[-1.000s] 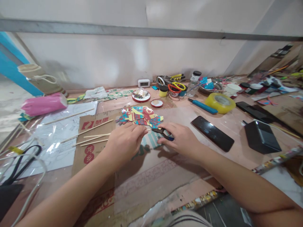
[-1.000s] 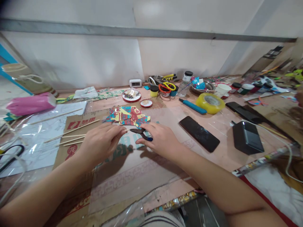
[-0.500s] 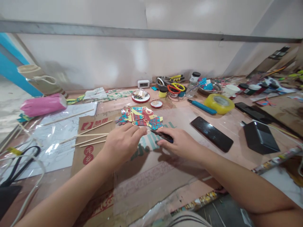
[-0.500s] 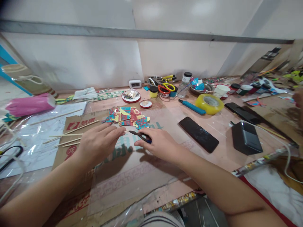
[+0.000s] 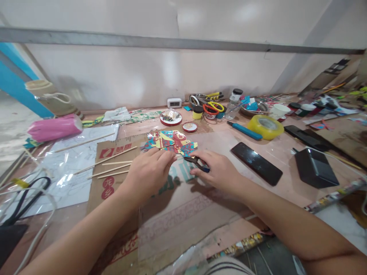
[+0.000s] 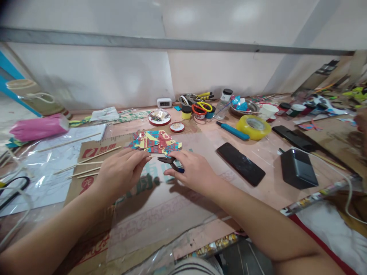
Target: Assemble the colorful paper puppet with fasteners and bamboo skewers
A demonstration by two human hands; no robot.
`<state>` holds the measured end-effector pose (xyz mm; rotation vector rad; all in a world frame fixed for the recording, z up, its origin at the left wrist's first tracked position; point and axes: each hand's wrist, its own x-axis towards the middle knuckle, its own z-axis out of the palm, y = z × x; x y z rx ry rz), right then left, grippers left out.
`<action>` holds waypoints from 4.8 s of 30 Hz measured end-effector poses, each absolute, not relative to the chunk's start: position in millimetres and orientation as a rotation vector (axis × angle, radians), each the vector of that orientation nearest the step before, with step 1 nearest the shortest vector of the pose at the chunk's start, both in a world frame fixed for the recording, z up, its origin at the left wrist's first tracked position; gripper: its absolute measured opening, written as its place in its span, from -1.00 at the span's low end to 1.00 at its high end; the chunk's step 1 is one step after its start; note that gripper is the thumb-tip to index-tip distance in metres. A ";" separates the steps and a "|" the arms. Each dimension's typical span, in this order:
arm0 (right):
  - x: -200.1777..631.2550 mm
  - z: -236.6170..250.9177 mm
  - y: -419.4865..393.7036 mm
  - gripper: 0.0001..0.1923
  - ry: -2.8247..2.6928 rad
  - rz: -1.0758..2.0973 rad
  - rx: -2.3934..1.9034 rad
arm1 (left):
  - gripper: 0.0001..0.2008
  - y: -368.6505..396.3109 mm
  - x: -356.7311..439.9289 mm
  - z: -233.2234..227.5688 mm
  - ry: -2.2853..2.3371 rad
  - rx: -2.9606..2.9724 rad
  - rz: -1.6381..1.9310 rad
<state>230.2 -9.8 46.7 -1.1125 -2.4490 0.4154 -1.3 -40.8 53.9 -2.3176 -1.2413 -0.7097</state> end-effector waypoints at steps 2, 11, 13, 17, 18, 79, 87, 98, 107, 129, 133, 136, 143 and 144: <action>230.9 45.6 -9.1 -0.49 -2.440 0.366 -1.093 | -0.82 -41.3 -0.9 54.9 -1.229 -2.326 -0.719; 231.8 45.3 -8.7 -0.46 -2.464 0.311 -1.088 | -0.79 -41.8 2.6 56.2 -1.171 -2.295 -0.692; 232.2 44.0 -7.9 -0.46 -2.469 0.296 -1.084 | -0.78 -41.7 2.5 56.4 -1.172 -2.302 -0.693; 232.7 42.0 -6.8 -0.47 -2.477 0.270 -1.073 | -0.78 -42.1 2.5 56.1 -1.166 -2.310 -0.710; 232.7 42.0 -6.8 -0.47 -2.478 0.269 -1.075 | -0.79 -42.2 2.5 56.0 -1.164 -2.314 -0.712; 232.9 43.2 -7.5 -0.43 -2.495 0.184 -1.069 | -0.81 -42.7 0.2 52.0 -1.291 -2.406 -0.731; 231.4 46.2 -8.8 -0.46 -2.508 0.297 -1.109 | -0.84 -42.0 3.3 53.2 -1.266 -2.393 -0.781; 230.3 62.4 -12.8 -0.61 -2.449 1.055 -1.114 | -0.89 -44.4 -8.4 54.1 -1.010 -2.374 -0.638; 229.8 52.8 -10.6 -0.61 -2.403 0.690 -1.152 | -0.91 -41.5 1.6 53.5 -1.169 -2.358 -0.766; 230.7 48.1 -10.6 -0.48 -2.475 0.376 -1.111 | -0.84 -42.5 0.4 48.7 -1.235 -2.373 -0.723; 230.4 48.5 -10.9 -0.49 -2.484 0.381 -1.110 | -0.84 -42.2 0.8 49.3 -1.231 -2.391 -0.736; 230.6 49.0 -11.1 -0.49 -2.484 0.398 -1.122 | -0.84 -41.9 1.3 48.5 -1.240 -2.387 -0.736; 230.0 50.6 -11.7 -0.52 -2.493 0.412 -1.149 | -0.82 -42.4 2.0 51.8 -1.248 -2.408 -0.752; 229.8 50.9 -12.0 -0.52 -2.496 0.412 -1.151 | -0.81 -42.5 2.1 53.1 -1.255 -2.422 -0.758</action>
